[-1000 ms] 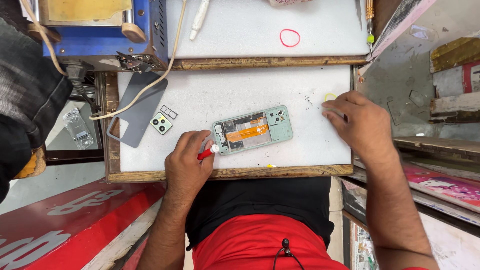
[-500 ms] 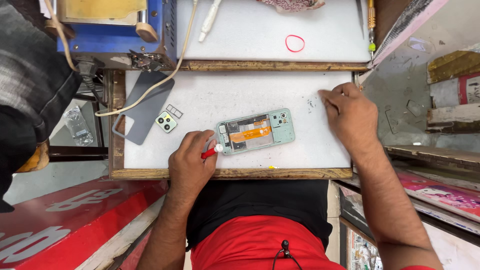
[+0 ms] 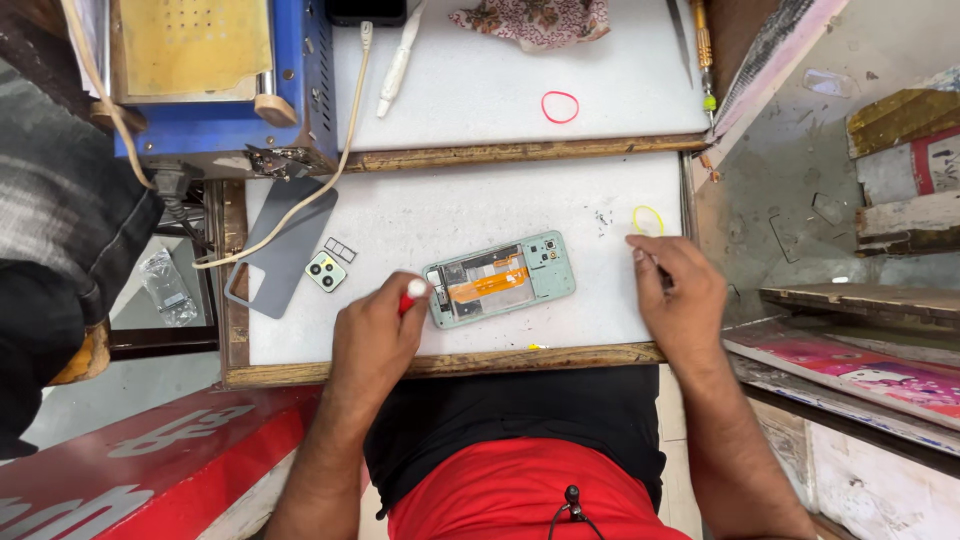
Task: The person uses a red-handled screwdriver to remove screws from the back of a disassembled smartphone. They then pick up the camera module, wipe it with a cloth, and place it back into the phone's chassis.
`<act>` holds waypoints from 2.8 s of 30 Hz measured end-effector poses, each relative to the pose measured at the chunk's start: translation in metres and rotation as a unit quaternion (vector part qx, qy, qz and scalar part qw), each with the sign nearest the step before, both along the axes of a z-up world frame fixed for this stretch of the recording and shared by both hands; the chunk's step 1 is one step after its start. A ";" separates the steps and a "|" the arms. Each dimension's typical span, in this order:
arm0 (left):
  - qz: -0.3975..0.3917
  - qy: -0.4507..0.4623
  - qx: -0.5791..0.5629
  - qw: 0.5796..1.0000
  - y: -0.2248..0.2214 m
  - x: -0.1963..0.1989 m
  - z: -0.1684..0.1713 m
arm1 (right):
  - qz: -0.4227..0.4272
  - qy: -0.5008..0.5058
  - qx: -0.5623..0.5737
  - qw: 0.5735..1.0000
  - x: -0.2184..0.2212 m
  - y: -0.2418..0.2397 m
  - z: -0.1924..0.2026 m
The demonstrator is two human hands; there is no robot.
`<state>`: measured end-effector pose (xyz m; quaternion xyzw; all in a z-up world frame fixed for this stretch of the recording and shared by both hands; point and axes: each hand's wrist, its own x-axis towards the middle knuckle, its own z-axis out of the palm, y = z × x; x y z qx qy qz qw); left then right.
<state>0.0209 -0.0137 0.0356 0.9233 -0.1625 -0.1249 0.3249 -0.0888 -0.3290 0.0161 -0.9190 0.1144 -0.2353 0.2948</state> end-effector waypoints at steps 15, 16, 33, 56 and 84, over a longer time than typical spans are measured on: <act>-0.255 -0.283 -0.112 0.918 -0.116 0.055 0.079 | -0.022 0.008 0.021 1.000 -0.006 0.010 0.007; -0.272 -0.247 -0.103 0.924 -0.095 0.047 0.075 | -0.022 0.005 0.024 0.999 -0.004 0.009 0.006; -0.168 -0.191 -0.083 0.964 -0.008 -0.007 -0.026 | -0.035 0.034 -0.020 0.999 0.011 0.010 0.020; -0.182 -0.220 -0.051 0.957 -0.033 -0.011 -0.002 | -0.010 0.074 -0.176 0.982 0.011 -0.015 0.017; -0.272 0.090 -0.210 0.935 -0.169 0.051 0.008 | 0.046 0.069 0.464 0.882 0.003 -0.013 -0.004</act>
